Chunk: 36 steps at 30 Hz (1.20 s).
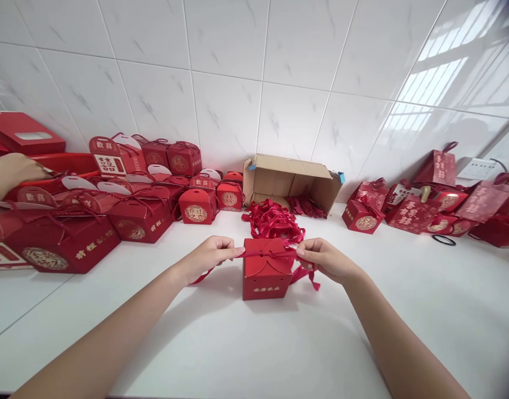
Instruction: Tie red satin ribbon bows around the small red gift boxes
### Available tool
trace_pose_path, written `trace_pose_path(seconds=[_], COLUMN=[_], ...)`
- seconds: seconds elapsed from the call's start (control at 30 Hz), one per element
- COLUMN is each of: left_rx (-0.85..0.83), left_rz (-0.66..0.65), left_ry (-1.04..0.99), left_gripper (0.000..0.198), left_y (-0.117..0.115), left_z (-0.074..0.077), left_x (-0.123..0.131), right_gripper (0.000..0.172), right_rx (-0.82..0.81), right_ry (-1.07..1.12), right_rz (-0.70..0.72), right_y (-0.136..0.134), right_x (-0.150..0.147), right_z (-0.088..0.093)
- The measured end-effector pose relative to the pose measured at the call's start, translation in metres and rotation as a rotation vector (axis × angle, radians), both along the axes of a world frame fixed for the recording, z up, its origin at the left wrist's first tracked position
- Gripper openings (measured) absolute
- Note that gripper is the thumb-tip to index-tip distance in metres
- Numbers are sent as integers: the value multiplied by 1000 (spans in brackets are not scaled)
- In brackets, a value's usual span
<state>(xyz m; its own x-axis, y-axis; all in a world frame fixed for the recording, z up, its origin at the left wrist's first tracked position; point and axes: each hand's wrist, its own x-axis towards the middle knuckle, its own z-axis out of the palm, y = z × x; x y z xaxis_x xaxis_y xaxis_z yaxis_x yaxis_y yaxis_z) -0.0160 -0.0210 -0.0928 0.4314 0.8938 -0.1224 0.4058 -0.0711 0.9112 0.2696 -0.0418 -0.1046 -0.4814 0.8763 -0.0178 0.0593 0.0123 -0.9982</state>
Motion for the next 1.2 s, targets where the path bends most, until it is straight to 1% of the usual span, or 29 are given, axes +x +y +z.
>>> trace_pose_path(seconds=[0.07,0.1,0.17,0.2,0.23,0.3,0.33,0.37,0.4,0.47,0.53,0.63,0.73,0.8,0.83,0.93,1.0,1.07,1.1,1.13,1.2], left_rx=[74,148,350,444,519,591,612,640,673,742,819,933,997,1015,1014,953,847,708,640,583,486], left_rz=[24,69,170,183,160,17,-32,-53,-44,19,100,201,267,286,285,236,131,2,-43,-60,-26], left_ry=[41,63,107,130,153,201,223,247,267,289,290,293,328,349,353,325,280,232,212,193,169], left_gripper=[42,38,33,31,30,27,28,29,30,29,25,24,28,30,30,28,27,28,28,27,25], left_y=[0,-1,-6,-9,-14,-24,-28,-31,-33,-32,-27,-19,-17,-19,-20,-23,-24,-22,-20,-17,-11], left_z=[2,4,10,15,19,27,30,32,33,33,32,30,31,31,31,36,41,44,45,43,36], left_x=[1,2,7,11,16,30,38,47,55,67,74,74,69,69,69,68,63,54,49,43,33], right_gripper=[32,30,26,24,21,18,18,20,21,25,28,26,30,37,39,26,22,20,18,17,16], right_rx=[5,11,42,63,84,116,127,135,143,158,165,163,195,271,316,420,437,463,482,498,479], right_ry=[88,132,194,211,223,240,250,257,260,261,260,238,112,-20,-79,-166,-153,-152,-156,-159,-138], right_rz=[-8,-14,-20,-17,-13,-7,-12,-23,-41,-88,-140,-194,-205,-225,-233,-250,-273,-329,-357,-376,-369], right_y=[-3,-4,-8,-11,-13,-17,-18,-19,-20,-21,-21,-18,-15,-13,-12,-12,-12,-14,-15,-15,-17], right_x=[1,0,-3,-5,-8,-13,-16,-18,-20,-22,-22,-20,-21,-26,-30,-44,-51,-55,-55,-55,-56], right_z=[2,4,8,10,12,16,18,19,19,19,18,15,12,10,9,7,5,3,2,1,0])
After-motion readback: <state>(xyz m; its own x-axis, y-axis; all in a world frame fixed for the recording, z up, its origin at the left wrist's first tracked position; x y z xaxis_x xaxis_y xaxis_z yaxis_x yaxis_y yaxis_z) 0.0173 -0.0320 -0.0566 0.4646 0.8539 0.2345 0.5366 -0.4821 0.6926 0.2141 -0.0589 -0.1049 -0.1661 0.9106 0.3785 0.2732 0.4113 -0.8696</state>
